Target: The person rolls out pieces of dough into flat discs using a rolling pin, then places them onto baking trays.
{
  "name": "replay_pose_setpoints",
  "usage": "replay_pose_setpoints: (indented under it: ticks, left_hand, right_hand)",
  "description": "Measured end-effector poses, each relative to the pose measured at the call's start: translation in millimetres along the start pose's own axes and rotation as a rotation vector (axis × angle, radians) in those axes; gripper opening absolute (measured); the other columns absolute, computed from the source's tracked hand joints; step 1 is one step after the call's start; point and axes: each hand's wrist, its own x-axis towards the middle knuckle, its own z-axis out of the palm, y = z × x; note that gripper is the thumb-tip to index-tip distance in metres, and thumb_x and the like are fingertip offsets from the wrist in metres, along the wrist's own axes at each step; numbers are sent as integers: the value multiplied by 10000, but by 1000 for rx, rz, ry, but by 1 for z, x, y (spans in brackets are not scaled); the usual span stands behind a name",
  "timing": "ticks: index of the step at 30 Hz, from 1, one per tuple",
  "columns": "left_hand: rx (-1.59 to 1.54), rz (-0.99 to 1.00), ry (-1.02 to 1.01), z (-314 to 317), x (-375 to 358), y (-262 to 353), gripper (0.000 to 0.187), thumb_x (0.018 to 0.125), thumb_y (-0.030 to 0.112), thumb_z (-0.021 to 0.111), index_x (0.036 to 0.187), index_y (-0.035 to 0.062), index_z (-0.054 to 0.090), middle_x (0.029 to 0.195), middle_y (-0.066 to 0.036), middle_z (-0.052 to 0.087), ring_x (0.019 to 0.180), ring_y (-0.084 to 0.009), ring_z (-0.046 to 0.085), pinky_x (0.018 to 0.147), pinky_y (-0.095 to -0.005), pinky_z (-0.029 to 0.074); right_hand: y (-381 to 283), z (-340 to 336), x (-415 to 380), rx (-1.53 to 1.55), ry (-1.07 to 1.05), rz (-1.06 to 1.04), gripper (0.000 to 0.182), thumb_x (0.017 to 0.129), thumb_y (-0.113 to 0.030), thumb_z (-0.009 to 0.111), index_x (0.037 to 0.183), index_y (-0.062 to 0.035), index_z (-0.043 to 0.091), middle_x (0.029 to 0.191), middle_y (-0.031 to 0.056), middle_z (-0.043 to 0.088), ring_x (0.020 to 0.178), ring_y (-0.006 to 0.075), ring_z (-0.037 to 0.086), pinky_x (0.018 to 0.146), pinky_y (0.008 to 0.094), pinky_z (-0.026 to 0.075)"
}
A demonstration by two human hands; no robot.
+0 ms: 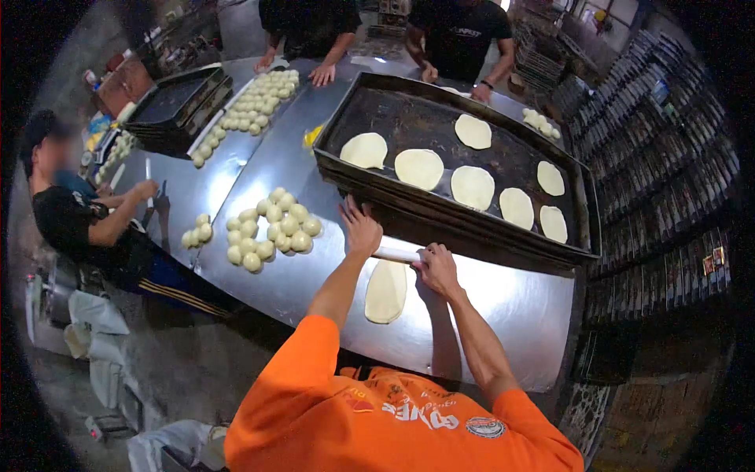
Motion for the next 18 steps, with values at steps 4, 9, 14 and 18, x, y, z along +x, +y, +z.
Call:
replay_pose_setpoints:
  ticks: [4,9,14,18]
  left_hand:
    - [-391,231,-198,-22,-65,-22,553,986,288,434,1388,-91,438,1531,-245,327,1445,-396,265,1188,-545,161]
    - [-394,289,-257,-75,-220,-58,503,1016,245,400,1425,-48,412,1529,-240,346,1436,-344,318,1175,-531,197]
    - [-374,205,-238,-79,-241,-61,496,1022,236,387,1444,-25,403,1537,-247,325,1446,-362,289,1148,-619,180]
    - [-606,90,-228,-74,-177,-31,504,1025,260,412,1450,-9,387,1492,-246,384,1417,-381,323,1134,-586,247]
  right_hand:
    - [-56,-9,-63,162,90,173,202,852,-164,684,1027,-64,695,1020,141,619,983,332,558,822,440,435]
    - [-111,-2,-156,158,161,139,291,813,-105,704,1099,-77,658,1047,108,595,993,292,555,828,407,416]
    - [-92,-19,-147,237,9,4,396,779,-59,712,1168,-83,643,1014,136,606,909,314,554,780,411,444]
    - [-36,-44,-129,-45,28,352,329,848,-139,684,1165,-51,659,1031,175,617,908,344,570,781,451,470]
